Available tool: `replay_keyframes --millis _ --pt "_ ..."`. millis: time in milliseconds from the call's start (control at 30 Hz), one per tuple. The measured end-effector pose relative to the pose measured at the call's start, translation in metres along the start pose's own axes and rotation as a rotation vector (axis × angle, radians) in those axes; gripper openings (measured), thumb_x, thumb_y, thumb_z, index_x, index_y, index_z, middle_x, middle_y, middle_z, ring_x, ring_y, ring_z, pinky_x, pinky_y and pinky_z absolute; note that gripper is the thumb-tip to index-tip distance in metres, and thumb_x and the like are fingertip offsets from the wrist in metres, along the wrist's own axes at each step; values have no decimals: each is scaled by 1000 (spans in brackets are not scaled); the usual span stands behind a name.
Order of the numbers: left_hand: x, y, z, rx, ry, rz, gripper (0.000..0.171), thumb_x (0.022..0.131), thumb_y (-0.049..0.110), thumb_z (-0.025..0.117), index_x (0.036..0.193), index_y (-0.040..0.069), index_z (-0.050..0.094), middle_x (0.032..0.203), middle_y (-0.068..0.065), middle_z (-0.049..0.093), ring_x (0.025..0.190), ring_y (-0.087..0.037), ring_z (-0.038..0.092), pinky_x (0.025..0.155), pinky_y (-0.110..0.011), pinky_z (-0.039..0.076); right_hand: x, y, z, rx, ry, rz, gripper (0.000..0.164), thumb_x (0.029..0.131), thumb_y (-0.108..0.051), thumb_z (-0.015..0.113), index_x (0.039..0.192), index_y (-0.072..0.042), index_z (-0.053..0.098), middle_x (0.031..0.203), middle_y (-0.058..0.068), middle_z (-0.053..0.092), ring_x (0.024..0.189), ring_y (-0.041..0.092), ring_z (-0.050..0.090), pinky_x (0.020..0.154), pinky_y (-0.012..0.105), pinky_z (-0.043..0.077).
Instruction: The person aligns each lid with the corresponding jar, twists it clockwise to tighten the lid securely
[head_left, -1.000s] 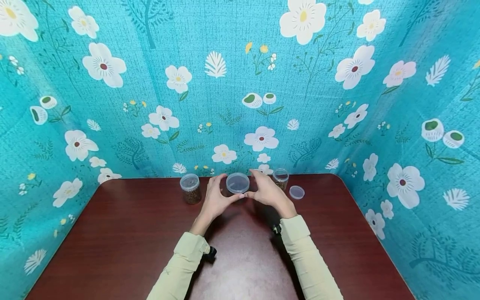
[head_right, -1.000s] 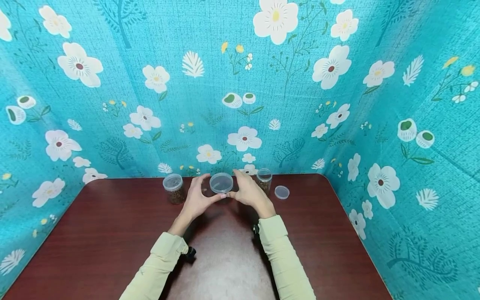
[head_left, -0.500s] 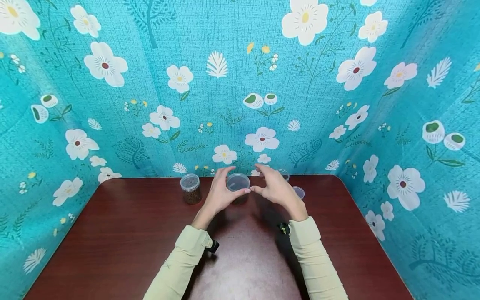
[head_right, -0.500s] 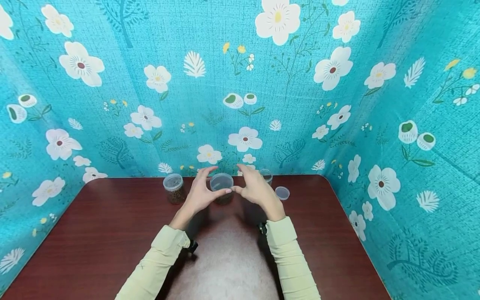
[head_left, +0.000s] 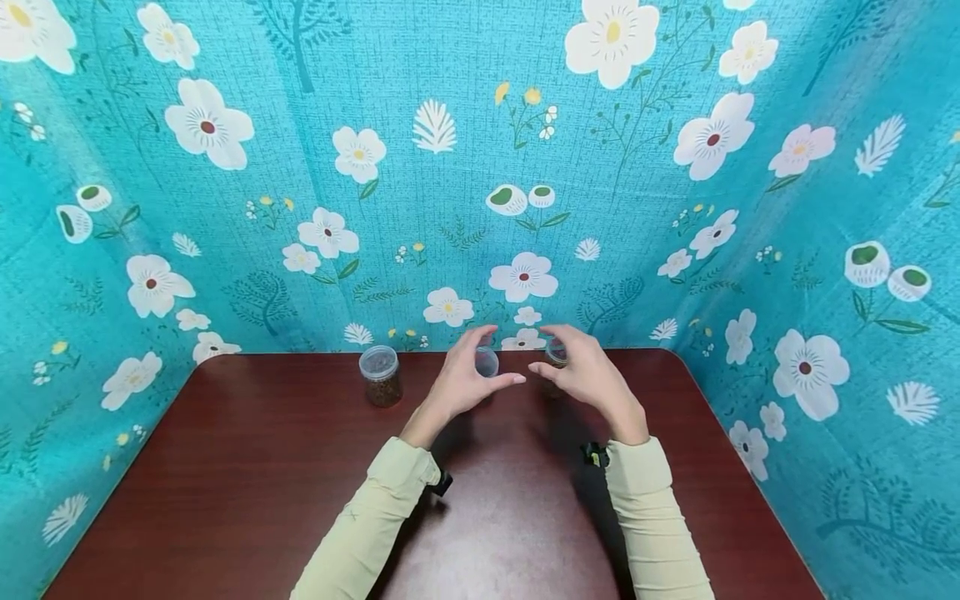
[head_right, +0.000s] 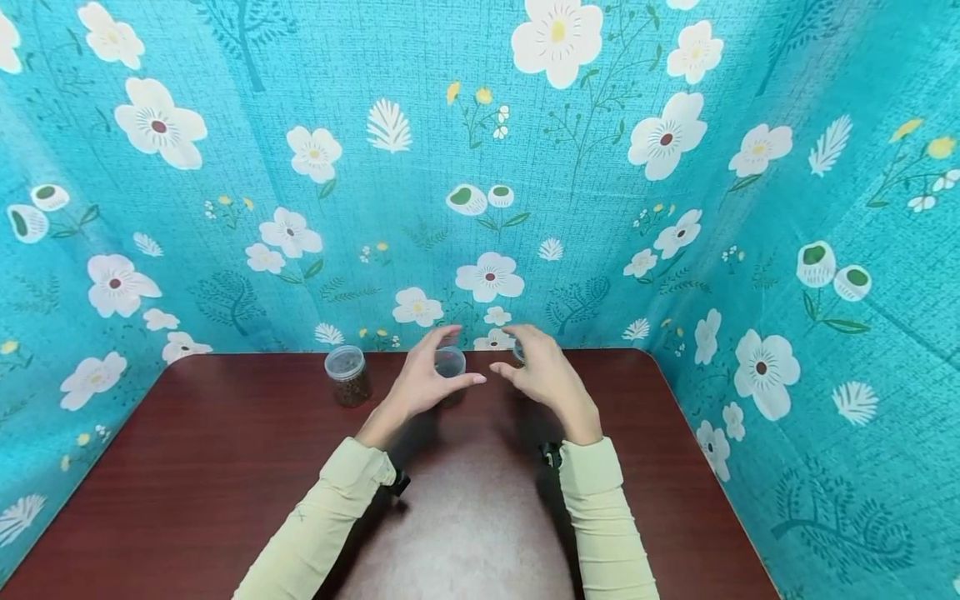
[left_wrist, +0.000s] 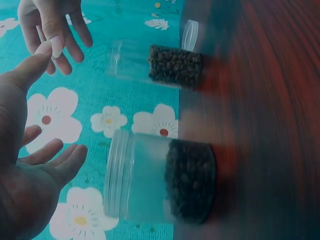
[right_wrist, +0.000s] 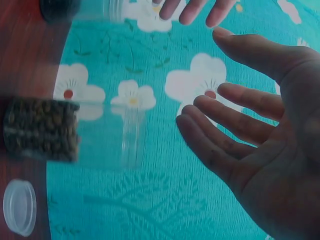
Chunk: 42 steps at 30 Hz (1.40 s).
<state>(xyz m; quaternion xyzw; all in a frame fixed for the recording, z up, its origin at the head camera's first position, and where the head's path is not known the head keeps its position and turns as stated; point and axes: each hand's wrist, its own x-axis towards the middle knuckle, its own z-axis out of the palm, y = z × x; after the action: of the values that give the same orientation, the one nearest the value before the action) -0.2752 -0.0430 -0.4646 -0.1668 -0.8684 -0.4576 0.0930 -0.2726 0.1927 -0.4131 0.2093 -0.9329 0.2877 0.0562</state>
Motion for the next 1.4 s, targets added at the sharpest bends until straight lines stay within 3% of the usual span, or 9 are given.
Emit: replay_keyframes --millis 167,400,733,1133,1400 --pt "7 7 14 -57 -46 7 95 81 50 90 156 15 45 151 -12 55 136 -34 60 110 -52 53 -6 13 -9 -5 19 11 67 94 -31 81 148 -2 55 143 21 63 118 39 68 97 56 58" --pt "18 14 35 -110 -94 33 95 81 43 91 156 10 44 150 -13 56 136 -32 60 112 -47 53 -14 36 -15 -35 53 5 64 93 -26 81 146 1 56 143 25 62 126 45 64 102 60 54" --pt "24 12 61 -90 -160 -31 100 82 43 91 161 14 37 157 -14 54 138 -32 61 113 -44 52 -22 64 -19 -23 33 102 71 93 -26 82 149 5 50 146 30 57 126 48 62 103 63 53" --pt "30 7 93 -85 -172 -88 100 86 40 88 163 8 33 157 -14 53 140 -31 58 113 -45 52 -22 105 2 -12 -37 221 70 93 -24 79 147 9 50 145 33 57 130 51 58 105 65 50" --pt "30 0 111 5 -177 -109 99 88 43 85 163 8 31 156 -14 53 146 -26 52 119 -44 46 -22 129 26 -7 -67 269 73 91 -23 81 146 12 49 145 36 56 131 51 57 109 64 47"
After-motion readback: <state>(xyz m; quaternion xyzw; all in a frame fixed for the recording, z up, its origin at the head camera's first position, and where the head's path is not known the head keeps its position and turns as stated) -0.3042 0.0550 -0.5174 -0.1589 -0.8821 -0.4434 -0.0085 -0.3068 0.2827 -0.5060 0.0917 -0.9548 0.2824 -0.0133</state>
